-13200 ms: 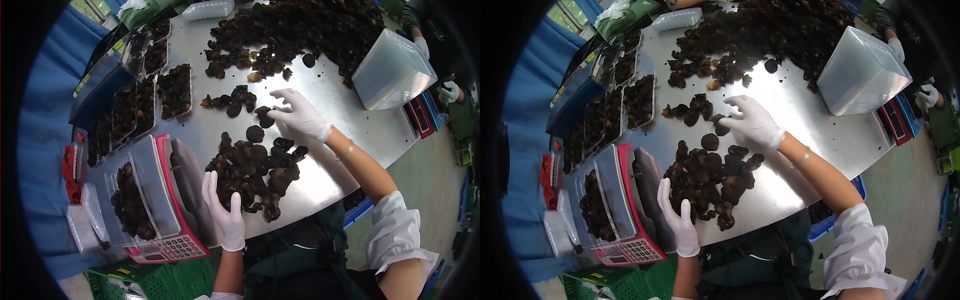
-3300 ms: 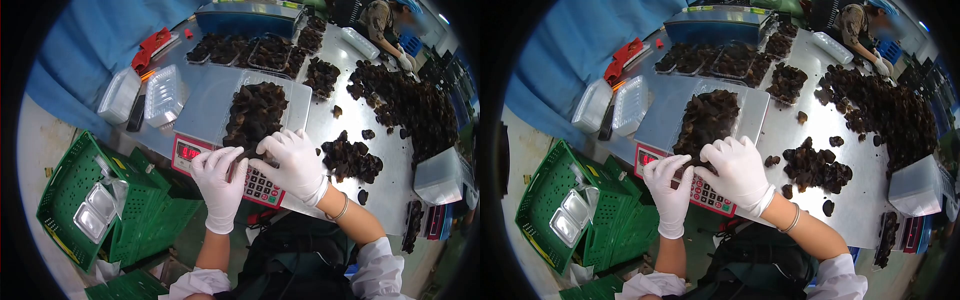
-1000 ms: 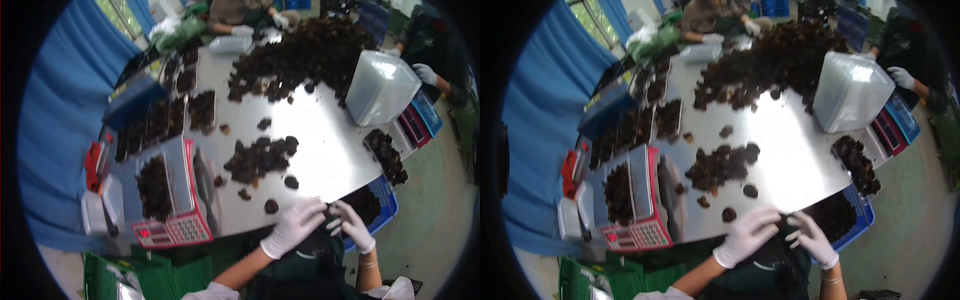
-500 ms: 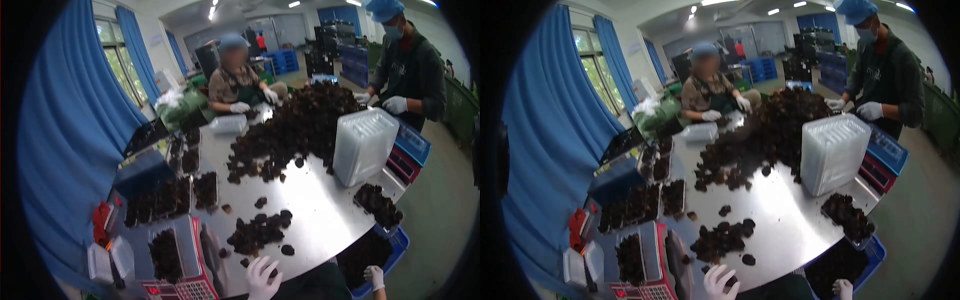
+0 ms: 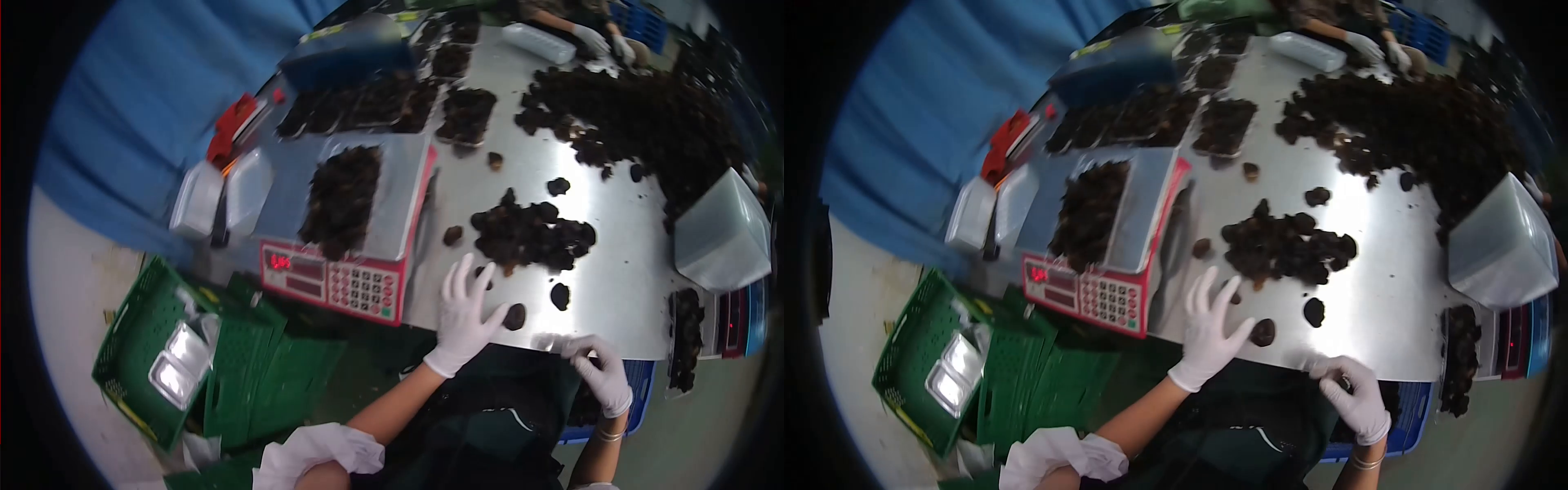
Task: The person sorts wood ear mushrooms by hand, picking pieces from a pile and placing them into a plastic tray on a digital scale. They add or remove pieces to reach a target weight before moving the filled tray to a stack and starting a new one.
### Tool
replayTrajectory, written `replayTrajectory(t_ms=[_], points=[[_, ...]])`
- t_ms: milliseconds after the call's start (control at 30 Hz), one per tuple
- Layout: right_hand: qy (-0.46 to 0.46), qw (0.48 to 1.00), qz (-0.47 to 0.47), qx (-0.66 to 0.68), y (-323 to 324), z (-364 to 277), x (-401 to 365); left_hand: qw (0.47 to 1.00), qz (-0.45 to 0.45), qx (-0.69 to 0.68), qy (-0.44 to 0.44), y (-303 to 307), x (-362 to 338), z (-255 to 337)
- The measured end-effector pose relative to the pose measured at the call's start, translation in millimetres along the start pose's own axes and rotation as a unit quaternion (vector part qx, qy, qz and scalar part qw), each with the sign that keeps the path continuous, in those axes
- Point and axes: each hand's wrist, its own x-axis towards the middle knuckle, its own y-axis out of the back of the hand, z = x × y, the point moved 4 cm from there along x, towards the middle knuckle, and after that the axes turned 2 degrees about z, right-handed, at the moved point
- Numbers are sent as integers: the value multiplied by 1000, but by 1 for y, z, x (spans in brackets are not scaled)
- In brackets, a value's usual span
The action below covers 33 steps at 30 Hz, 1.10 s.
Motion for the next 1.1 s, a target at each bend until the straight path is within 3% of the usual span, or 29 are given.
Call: replayTrajectory(t_ms=[133,200,233,333,433,600,633,800,867,933,1000,1067,1100], points=[[70,992,4,-104,-12,-19,46,999,37,12,13,1,1,-4],[76,989,-1,-128,-22,-29,62,998,29,-47,31,-2,-3,-9],[81,985,2,-150,-25,-34,69,994,80,-72,24,1,-4,-9],[62,983,4,-174,-32,-39,90,993,19,-113,40,-8,-7,-14],[59,986,1,-155,-35,-52,108,996,29,-81,-39,0,0,-2],[155,962,18,-222,-61,-65,154,996,6,-43,-81,-5,-1,0],[230,931,15,-283,-71,-75,163,996,14,-38,-84,-6,-2,0],[434,777,-23,-456,-138,-59,209,996,17,-38,-80,-6,-3,-2],[443,747,-54,-493,-151,-54,223,995,7,-57,-77,-6,-1,-2],[288,786,-160,-523,-151,-53,238,995,7,-57,-85,-2,0,-1],[344,845,-75,-403,-134,-75,237,993,37,-54,-102,-2,-1,-2],[307,908,-56,-279,-129,-107,230,994,28,-40,-95,-3,-2,-4],[309,907,-62,-280,-132,-123,224,994,19,-34,-98,-4,-2,-4]])
